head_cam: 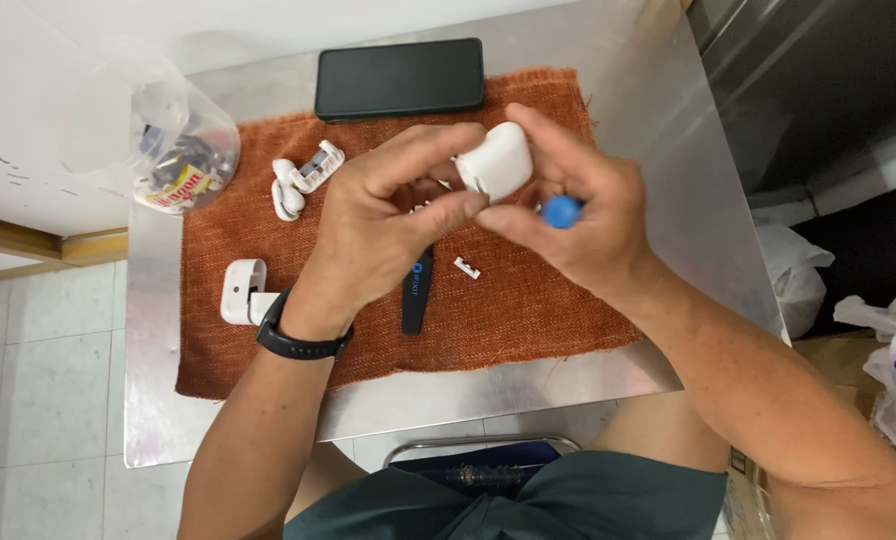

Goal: Disassembling wireless earbud cases to remove internal components using a small screwdriver.

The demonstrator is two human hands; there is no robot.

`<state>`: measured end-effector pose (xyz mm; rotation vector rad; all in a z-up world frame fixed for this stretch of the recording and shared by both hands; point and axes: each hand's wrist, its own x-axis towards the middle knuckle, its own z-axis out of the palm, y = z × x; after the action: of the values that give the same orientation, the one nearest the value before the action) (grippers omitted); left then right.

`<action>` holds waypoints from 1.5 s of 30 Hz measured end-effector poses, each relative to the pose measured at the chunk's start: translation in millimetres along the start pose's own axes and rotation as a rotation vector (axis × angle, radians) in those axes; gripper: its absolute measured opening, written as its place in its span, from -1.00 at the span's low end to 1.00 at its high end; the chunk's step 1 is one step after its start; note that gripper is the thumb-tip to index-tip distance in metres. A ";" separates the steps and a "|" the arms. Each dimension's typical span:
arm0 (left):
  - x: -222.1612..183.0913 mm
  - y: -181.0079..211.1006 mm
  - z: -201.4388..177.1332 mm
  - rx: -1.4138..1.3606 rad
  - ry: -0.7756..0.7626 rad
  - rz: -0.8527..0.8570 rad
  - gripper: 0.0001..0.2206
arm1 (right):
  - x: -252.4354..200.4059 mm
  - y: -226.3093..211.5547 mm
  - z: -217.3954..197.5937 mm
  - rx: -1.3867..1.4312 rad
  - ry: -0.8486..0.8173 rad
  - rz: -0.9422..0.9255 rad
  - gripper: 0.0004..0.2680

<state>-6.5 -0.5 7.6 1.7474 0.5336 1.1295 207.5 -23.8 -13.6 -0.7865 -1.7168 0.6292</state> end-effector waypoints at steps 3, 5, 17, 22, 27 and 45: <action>0.3 -5.9 3.5 -0.002 0.035 0.017 -0.65 | -2.8 2.4 4.7 -0.221 0.007 0.070 -0.35; 0.9 -9.1 5.8 -0.059 0.007 0.019 -0.67 | 0.3 -1.0 4.8 -0.206 -0.027 0.091 -0.44; 5.4 -4.1 4.2 0.102 -0.078 0.028 -0.69 | 10.7 -12.0 0.0 -0.015 -0.147 0.311 -0.84; 6.2 -11.4 2.7 0.045 -0.058 0.013 -0.72 | 9.4 -7.8 2.1 0.013 -0.142 0.317 -0.88; 4.4 -26.8 -4.4 -0.143 -0.051 0.021 -0.76 | 16.3 -6.0 2.8 0.355 -0.245 0.367 -0.71; 1.6 -26.0 2.5 0.513 0.015 0.212 -0.52 | 9.2 7.3 5.1 0.527 -0.079 0.436 -0.82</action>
<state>-0.2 11.2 -15.0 2.2808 0.7057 1.2246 202.3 -12.2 -14.7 -0.7598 -1.3533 1.3599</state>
